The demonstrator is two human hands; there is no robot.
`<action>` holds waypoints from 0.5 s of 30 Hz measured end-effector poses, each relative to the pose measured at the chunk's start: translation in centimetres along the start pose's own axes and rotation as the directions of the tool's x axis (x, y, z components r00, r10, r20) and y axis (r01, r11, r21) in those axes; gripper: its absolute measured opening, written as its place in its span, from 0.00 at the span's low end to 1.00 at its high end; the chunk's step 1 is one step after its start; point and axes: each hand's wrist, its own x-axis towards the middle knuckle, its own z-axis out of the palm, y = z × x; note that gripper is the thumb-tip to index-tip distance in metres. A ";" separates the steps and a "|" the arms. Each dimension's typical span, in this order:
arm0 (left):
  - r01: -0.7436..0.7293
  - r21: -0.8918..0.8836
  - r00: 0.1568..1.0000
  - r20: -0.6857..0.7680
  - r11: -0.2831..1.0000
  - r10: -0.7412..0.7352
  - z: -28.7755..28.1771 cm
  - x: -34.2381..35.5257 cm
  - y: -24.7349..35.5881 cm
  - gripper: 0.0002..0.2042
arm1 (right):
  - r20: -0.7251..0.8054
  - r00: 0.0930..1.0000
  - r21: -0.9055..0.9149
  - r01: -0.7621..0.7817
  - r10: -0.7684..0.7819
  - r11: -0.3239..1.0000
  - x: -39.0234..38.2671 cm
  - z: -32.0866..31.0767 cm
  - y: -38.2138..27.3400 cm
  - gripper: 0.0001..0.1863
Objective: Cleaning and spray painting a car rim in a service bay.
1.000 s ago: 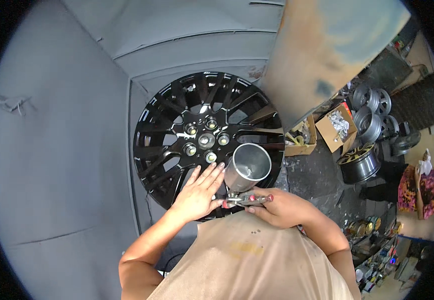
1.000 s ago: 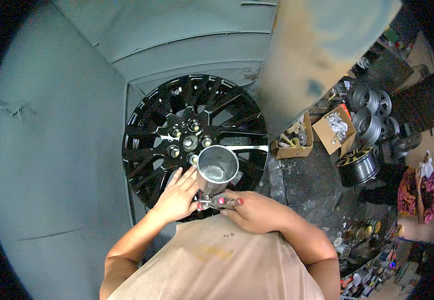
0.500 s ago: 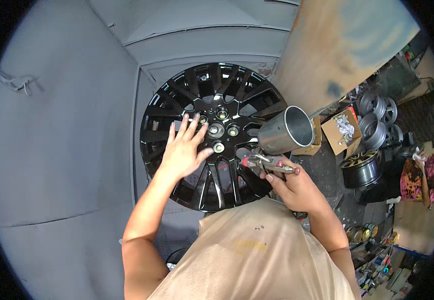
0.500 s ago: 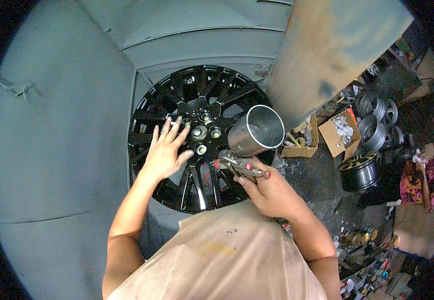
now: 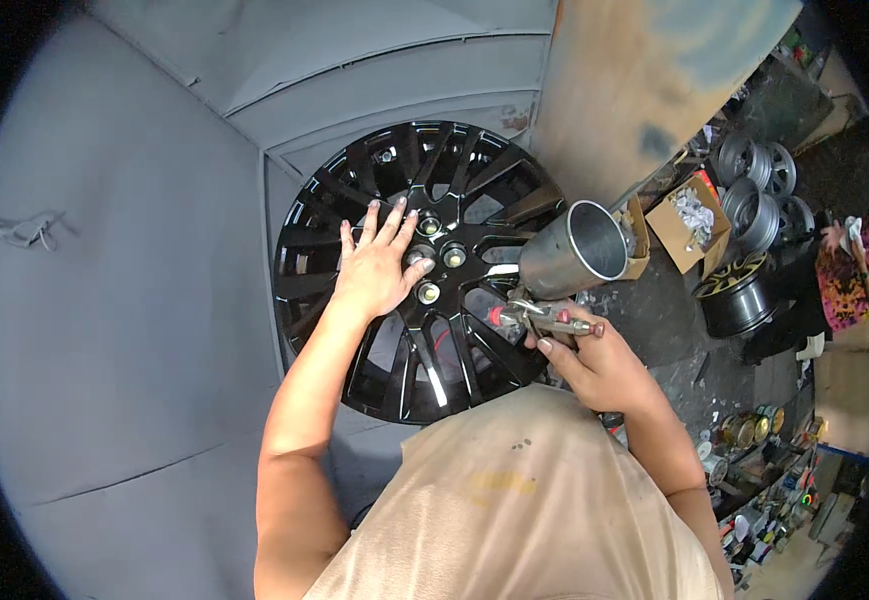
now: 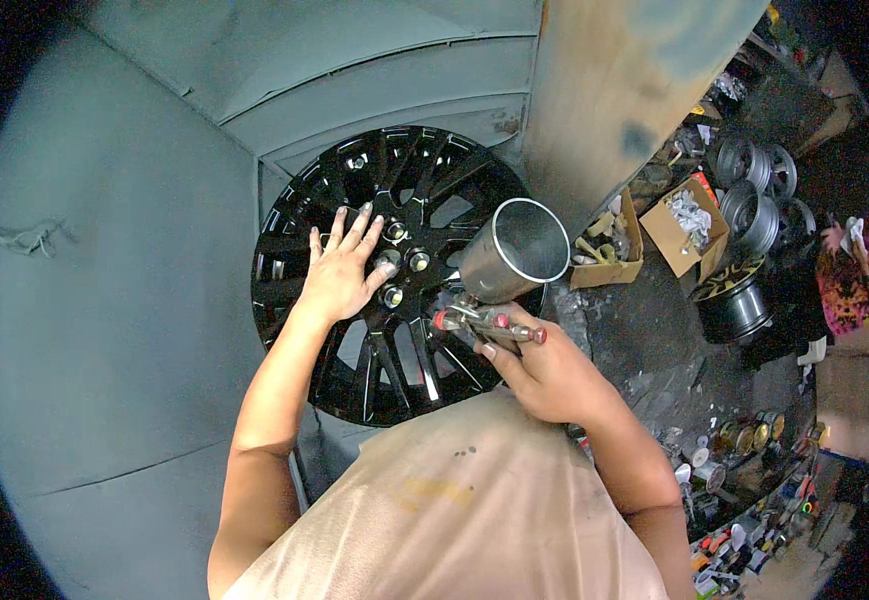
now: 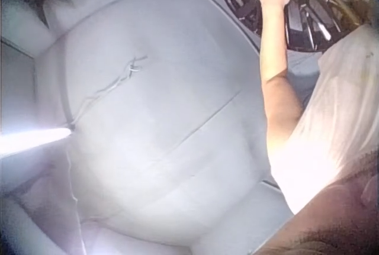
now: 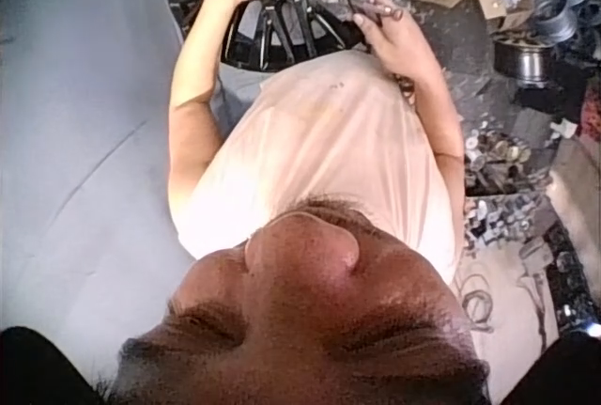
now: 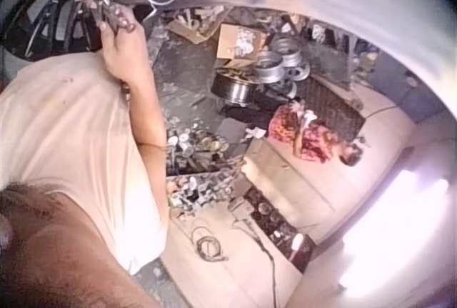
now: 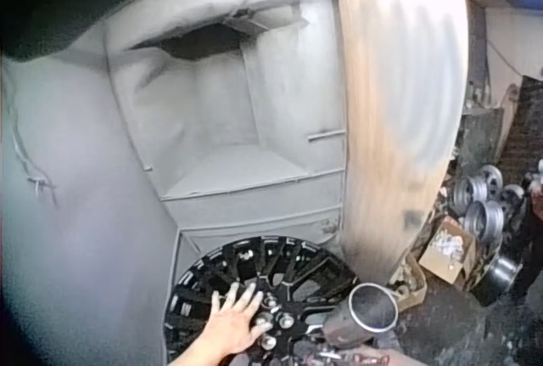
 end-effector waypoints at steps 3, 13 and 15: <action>-0.062 -0.073 0.995 0.073 0.995 0.068 -0.9 -0.1 -1.6 0.33 | 0.016 0.998 0.012 -0.056 0.056 0.998 -0.2 -0.1 -0.7 0.07; -0.100 0.094 0.986 0.141 0.991 0.086 -0.6 0.2 -1.6 0.35 | -0.021 1.000 -0.013 -0.015 0.015 1.000 -0.5 -0.3 -0.2 0.07; 0.033 0.087 0.997 0.067 0.996 -0.039 -0.3 1.5 -0.4 0.40 | 0.007 0.999 -0.035 -0.048 0.049 0.998 -0.5 -0.6 -0.1 0.08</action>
